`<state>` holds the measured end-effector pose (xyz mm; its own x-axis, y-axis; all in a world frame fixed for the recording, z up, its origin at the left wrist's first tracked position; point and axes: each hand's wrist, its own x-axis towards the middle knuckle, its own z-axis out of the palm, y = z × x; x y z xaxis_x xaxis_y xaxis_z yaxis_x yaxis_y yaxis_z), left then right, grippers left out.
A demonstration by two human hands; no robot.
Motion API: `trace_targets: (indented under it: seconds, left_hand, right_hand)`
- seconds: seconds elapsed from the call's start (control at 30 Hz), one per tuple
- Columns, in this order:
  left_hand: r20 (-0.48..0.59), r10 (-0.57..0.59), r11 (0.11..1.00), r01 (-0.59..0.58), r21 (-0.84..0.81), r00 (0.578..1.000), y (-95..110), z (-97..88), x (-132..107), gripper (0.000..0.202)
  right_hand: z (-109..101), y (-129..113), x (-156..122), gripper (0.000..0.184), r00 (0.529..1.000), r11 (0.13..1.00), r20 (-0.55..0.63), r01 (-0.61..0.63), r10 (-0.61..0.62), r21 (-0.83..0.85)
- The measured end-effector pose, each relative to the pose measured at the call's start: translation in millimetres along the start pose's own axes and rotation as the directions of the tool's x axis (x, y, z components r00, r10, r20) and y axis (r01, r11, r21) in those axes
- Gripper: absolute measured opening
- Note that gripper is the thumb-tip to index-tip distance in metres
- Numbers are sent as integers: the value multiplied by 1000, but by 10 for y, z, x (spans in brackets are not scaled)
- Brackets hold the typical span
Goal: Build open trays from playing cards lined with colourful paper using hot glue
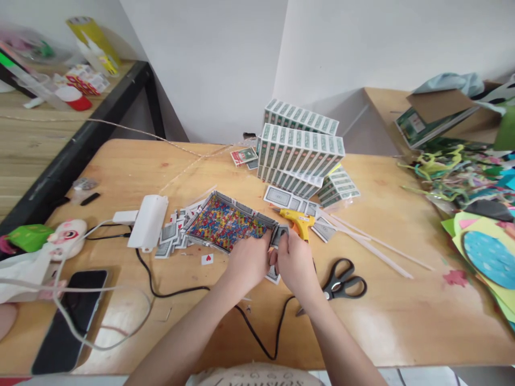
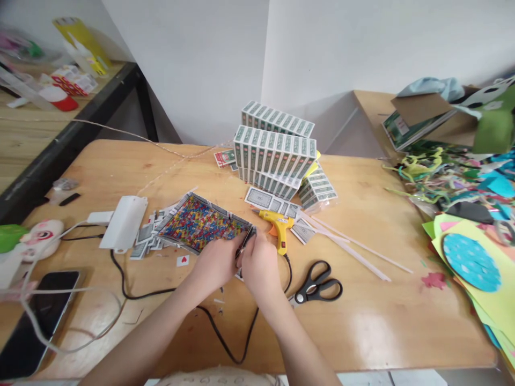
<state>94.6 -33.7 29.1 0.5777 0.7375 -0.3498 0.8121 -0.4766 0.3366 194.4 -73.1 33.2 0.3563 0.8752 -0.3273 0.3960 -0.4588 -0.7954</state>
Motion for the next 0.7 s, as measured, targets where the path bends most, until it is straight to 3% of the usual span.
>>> trace_targets:
  seconds: [0.4,0.57,0.63,0.7]
  left_hand:
    - [-37,-37,999,37,-11,999,8,19,-9,28]
    - [29,-43,998,44,-37,999,38,17,52,22]
    - [51,-38,998,40,-47,998,66,9,84,22]
    - [55,-25,998,28,-61,998,79,-17,95,22]
  right_hand:
    - [43,142,49,21,999,1000,-12,31,-31,1]
    - [84,192,62,20,998,1000,-51,26,-25,15]
    - [55,186,66,25,1000,999,-24,11,-9,50]
    - [-23,185,61,33,996,990,87,-15,2,143]
